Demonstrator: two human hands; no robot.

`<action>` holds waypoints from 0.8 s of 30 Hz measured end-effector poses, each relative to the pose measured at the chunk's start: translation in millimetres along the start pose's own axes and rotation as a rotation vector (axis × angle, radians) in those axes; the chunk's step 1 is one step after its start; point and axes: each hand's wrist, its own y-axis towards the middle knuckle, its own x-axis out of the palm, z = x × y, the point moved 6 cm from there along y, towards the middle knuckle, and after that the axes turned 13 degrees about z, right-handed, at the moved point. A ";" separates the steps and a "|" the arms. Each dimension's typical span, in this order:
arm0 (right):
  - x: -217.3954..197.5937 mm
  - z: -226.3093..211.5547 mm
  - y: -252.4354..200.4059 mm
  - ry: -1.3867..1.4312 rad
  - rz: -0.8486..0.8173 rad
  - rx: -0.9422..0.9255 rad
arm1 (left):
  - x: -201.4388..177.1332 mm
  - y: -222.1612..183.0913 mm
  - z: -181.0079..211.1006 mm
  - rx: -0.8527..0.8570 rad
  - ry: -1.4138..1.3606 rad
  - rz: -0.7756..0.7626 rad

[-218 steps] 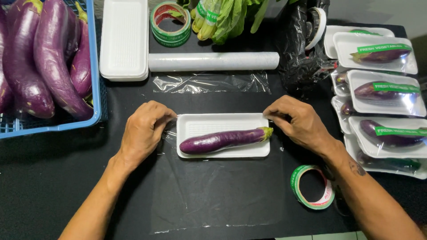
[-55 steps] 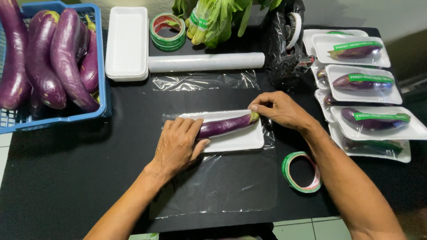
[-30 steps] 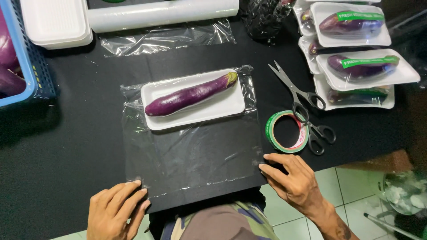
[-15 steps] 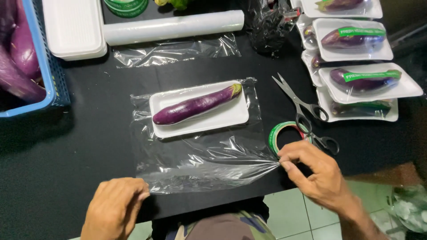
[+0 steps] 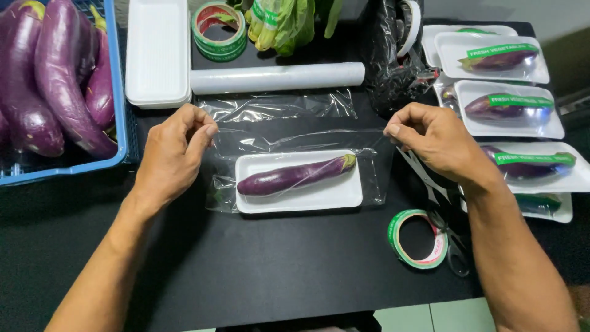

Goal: The person prepares a tray with an eggplant and wraps it using plastic film and tape.

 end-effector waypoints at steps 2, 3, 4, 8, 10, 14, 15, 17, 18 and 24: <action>4.7 -2.9 8.3 -0.165 -0.023 0.054 | 9.2 5.9 -5.8 -0.041 0.065 -0.059; 7.4 4.3 13.6 -0.164 -0.025 0.053 | 11.1 6.3 -9.5 -0.042 0.067 -0.059; 9.0 9.2 18.0 -0.103 -0.012 0.026 | 12.6 7.5 -14.3 -0.061 0.069 -0.041; 20.0 16.8 22.9 -0.037 -0.004 0.037 | 18.8 8.8 -30.8 -0.151 0.093 -0.052; 22.7 11.3 20.5 0.011 -0.003 0.061 | 20.0 9.7 -33.4 -0.168 0.090 -0.061; 32.0 27.8 25.6 0.276 -0.092 0.200 | 19.9 8.2 -29.6 -0.162 0.029 -0.063; 33.4 19.2 25.8 0.275 -0.089 0.197 | 19.8 7.4 -28.5 -0.158 0.028 -0.062; 43.5 5.6 22.8 0.288 -0.180 0.269 | 18.4 5.6 -26.2 -0.149 -0.007 -0.044; 45.3 6.2 28.3 0.289 -0.176 0.269 | 18.0 5.1 -25.0 -0.146 -0.007 -0.046; 56.8 13.9 49.5 0.093 -0.347 0.133 | 19.5 7.1 -38.5 -0.144 -0.022 -0.034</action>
